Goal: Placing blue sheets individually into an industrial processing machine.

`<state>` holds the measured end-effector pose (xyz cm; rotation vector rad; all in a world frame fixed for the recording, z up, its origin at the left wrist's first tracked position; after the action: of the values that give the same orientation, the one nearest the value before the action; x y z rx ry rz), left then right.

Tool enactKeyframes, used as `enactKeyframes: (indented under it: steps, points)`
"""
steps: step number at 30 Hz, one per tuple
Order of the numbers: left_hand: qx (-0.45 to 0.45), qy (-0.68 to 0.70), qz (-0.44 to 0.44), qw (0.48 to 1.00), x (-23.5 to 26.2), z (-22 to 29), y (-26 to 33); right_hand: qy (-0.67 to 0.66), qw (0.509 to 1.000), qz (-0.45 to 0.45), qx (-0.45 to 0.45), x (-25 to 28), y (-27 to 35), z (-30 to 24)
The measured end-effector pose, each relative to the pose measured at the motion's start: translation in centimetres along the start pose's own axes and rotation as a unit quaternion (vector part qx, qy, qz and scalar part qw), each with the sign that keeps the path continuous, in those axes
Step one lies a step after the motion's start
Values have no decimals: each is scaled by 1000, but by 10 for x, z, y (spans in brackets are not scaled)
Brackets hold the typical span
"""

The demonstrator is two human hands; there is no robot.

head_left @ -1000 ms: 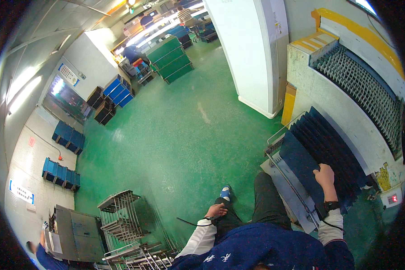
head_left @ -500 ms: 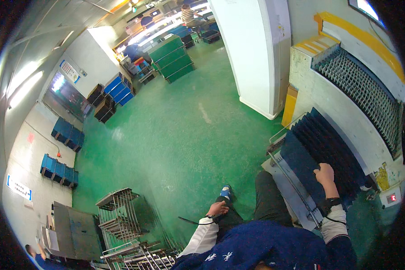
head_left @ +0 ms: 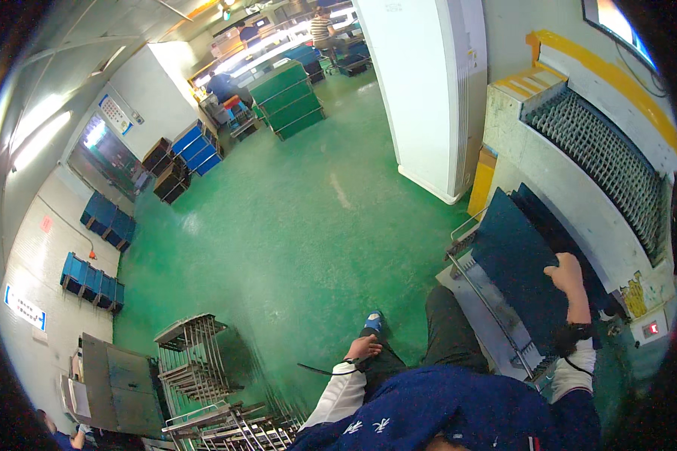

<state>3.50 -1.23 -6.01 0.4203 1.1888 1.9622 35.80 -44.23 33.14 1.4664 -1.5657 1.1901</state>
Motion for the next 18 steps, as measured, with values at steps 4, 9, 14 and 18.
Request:
enactKeyframes:
  steps: [4,9,14,18]
  points:
    - [3,5,-2,1000,3,-5,-8,11,1000,27,-6,43,2,6]
    - [4,-1,-22,1000,-6,-2,-5,-184,978,36,-91,80,3,47]
    - [1,-18,-5,1000,-2,0,0,-337,925,85,-155,127,-5,85]
    - [-4,-30,-7,1000,-5,1,4,-454,853,184,-181,141,-16,142]
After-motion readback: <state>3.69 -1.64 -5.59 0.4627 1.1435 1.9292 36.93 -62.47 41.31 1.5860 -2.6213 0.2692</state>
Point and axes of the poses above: each hand's wrist, its own y-axis away from the middle knuckle, its own x-axis out of the back of the hand, z = x × y, the point moved 9 cm from there along -y, towards the middle knuckle, and after that the axes turned 11 degrees about z, right-handed, at the moved point
